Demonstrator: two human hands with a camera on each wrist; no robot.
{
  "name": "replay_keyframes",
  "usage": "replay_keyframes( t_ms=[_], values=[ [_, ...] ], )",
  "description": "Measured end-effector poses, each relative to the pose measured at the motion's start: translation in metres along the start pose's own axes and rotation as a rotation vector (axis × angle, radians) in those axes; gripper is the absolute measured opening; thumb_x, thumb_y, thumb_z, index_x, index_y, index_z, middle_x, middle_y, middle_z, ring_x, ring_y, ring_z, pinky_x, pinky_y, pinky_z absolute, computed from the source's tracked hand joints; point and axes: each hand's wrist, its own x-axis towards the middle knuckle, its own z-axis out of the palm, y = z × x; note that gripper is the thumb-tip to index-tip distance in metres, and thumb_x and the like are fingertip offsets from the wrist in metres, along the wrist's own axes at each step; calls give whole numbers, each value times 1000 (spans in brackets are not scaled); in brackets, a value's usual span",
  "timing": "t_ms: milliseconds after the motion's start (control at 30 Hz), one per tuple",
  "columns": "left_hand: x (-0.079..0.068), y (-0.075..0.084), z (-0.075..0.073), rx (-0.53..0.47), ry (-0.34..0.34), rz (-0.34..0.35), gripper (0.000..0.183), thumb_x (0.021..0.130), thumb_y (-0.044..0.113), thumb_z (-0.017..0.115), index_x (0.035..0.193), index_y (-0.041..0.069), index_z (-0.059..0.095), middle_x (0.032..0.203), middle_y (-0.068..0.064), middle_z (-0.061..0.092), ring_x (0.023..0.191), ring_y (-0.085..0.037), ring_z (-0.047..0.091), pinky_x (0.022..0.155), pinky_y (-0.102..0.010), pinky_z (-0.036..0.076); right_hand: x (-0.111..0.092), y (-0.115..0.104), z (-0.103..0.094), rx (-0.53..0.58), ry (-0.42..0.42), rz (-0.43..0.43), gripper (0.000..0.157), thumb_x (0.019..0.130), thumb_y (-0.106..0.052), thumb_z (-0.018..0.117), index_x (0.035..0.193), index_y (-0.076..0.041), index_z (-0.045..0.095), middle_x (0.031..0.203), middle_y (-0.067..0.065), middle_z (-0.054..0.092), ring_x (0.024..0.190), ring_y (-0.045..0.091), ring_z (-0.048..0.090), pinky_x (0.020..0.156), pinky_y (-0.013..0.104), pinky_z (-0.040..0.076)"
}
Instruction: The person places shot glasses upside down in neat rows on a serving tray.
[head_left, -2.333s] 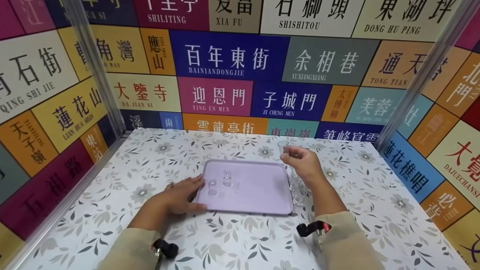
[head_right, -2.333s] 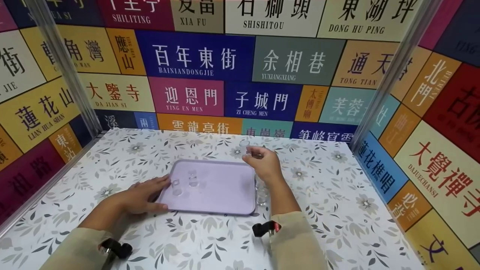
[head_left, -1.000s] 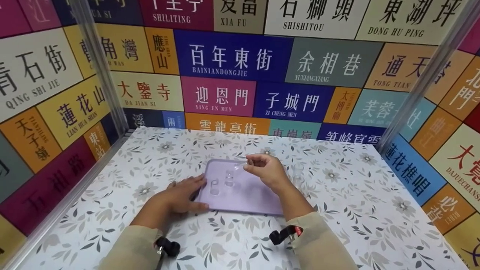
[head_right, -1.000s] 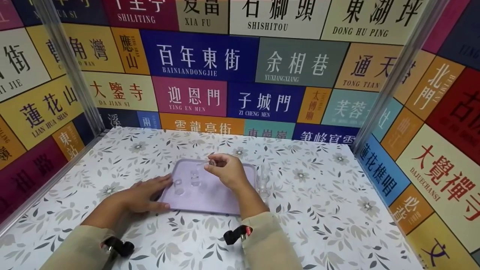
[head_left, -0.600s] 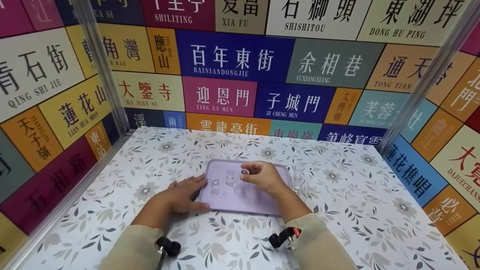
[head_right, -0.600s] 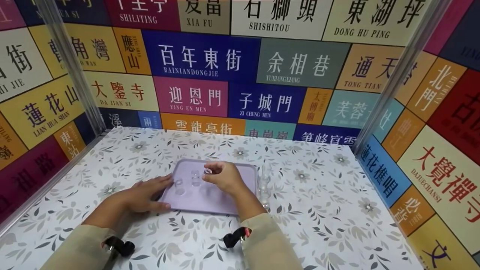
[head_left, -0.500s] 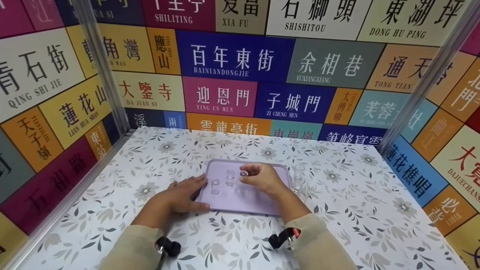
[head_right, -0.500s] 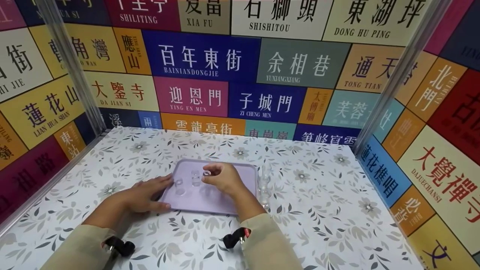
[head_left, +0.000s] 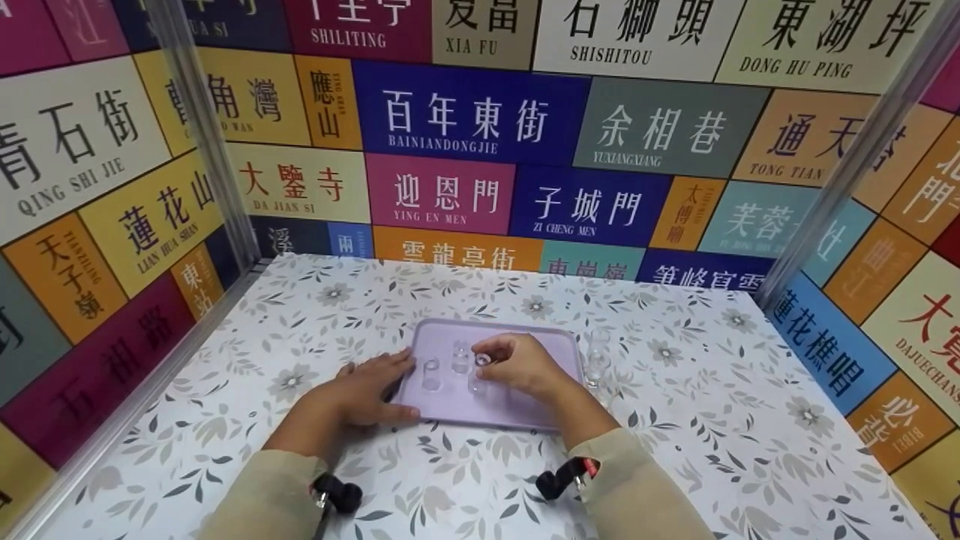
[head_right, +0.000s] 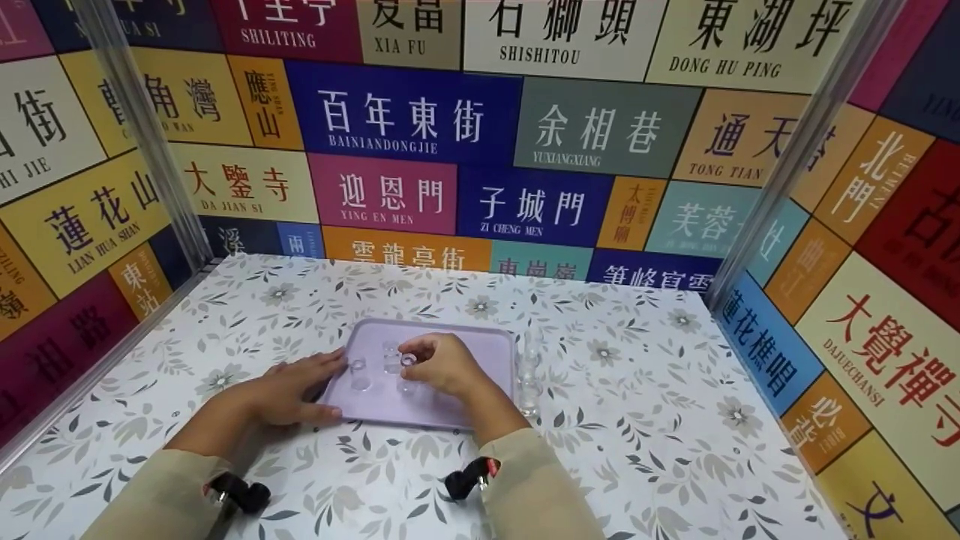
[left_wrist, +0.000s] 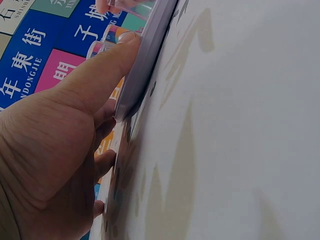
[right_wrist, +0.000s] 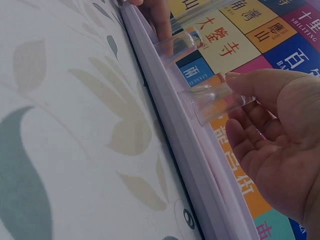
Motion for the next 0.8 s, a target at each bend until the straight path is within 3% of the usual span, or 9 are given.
replay_keyframes(
  t_ms=[367,567,800],
  values=[
    [-2,2,-3,6,1,8,108,84,80,72,171,36,25,181,19,11,171,-27,9,134,-71,-1,-1,2,3,-4,-52,4,46,80,-5,90,124,-2,78,108,7,80,94,11,67,81,20,57],
    [-2,1,-2,-5,1,8,109,83,80,73,171,37,24,180,20,10,171,-27,8,134,-70,-2,-5,-7,-5,-3,-21,-2,49,83,-16,91,128,-4,76,120,15,77,106,18,70,90,24,57],
    [-3,0,0,-16,11,20,110,83,80,73,171,37,23,180,20,9,171,-28,8,134,-70,-2,-13,-15,-22,63,43,-12,43,86,-14,89,127,-9,77,131,25,72,116,25,71,94,24,58]
  ],
)
